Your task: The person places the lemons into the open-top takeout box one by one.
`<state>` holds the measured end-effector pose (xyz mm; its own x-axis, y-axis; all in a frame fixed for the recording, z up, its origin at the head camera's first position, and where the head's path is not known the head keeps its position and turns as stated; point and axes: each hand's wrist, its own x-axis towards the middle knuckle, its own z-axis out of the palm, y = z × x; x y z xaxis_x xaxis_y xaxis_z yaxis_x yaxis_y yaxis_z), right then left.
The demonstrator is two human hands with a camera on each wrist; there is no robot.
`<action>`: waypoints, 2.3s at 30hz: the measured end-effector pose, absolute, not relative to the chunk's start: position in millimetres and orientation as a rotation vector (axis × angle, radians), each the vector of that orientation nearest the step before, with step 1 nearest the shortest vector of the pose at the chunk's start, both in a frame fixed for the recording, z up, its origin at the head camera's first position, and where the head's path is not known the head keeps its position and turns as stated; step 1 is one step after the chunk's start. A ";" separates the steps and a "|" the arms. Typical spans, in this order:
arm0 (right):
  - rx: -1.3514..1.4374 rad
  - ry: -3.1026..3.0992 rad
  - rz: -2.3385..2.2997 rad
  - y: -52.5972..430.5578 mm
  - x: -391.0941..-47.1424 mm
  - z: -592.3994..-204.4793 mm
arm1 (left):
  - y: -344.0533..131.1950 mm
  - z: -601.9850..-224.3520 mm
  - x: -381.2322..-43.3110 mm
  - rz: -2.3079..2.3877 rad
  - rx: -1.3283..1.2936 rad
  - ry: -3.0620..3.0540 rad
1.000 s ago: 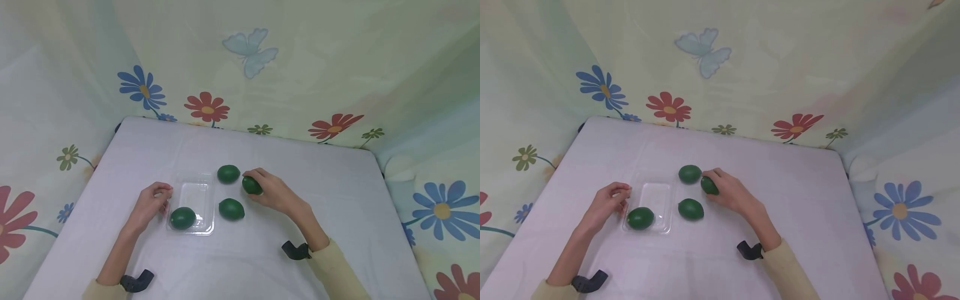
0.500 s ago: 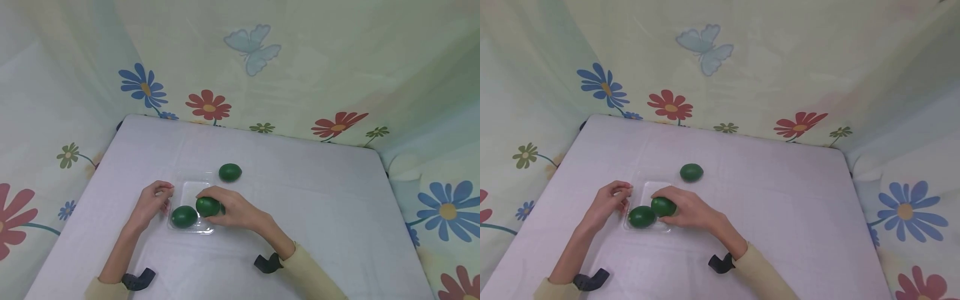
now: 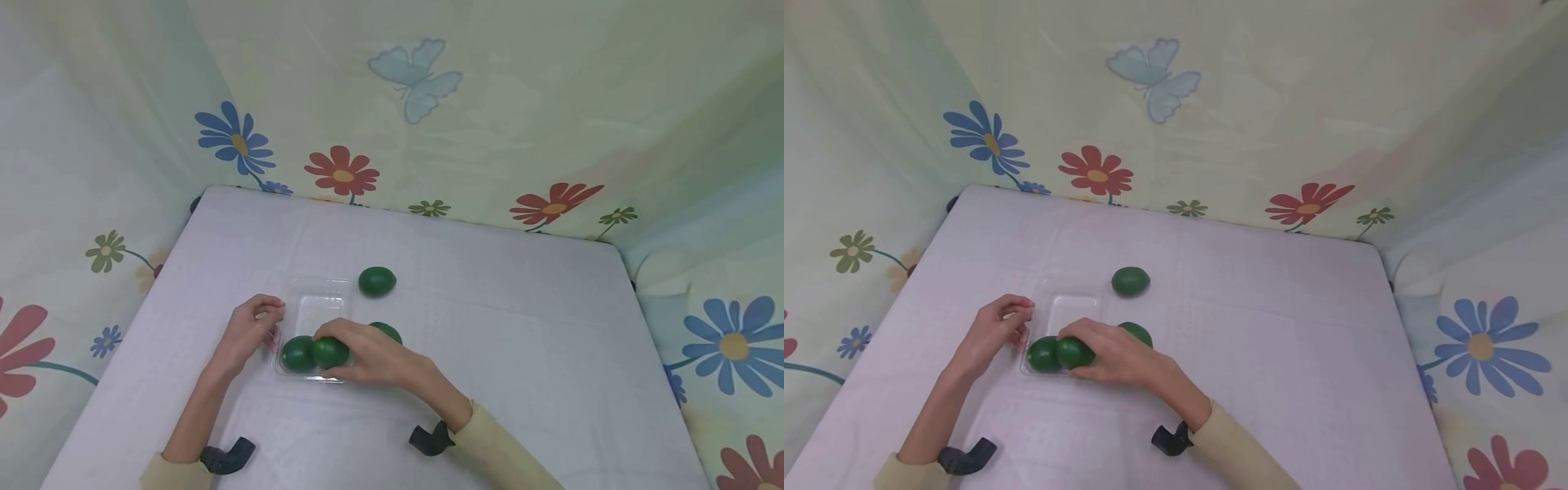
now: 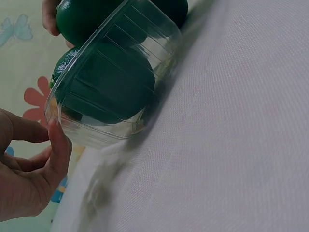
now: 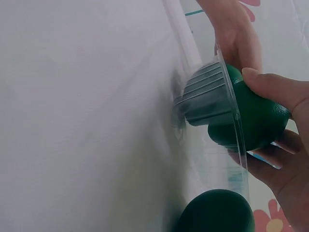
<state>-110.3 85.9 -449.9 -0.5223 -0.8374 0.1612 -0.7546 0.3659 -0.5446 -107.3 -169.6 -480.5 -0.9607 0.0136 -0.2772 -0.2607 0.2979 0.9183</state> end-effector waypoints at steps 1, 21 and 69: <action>-1.448 2.475 -0.860 86.1 -109.6 -450.3 | -169.4 -480.7 -107.4 1.719 -0.226 2.337; -1.365 2.555 -0.739 89.6 -105.4 -458.9 | -167.9 -480.6 -107.4 1.734 -0.213 2.330; -0.889 2.933 -0.748 188.7 -172.4 -434.0 | -168.8 -479.5 -105.7 1.700 -0.189 2.343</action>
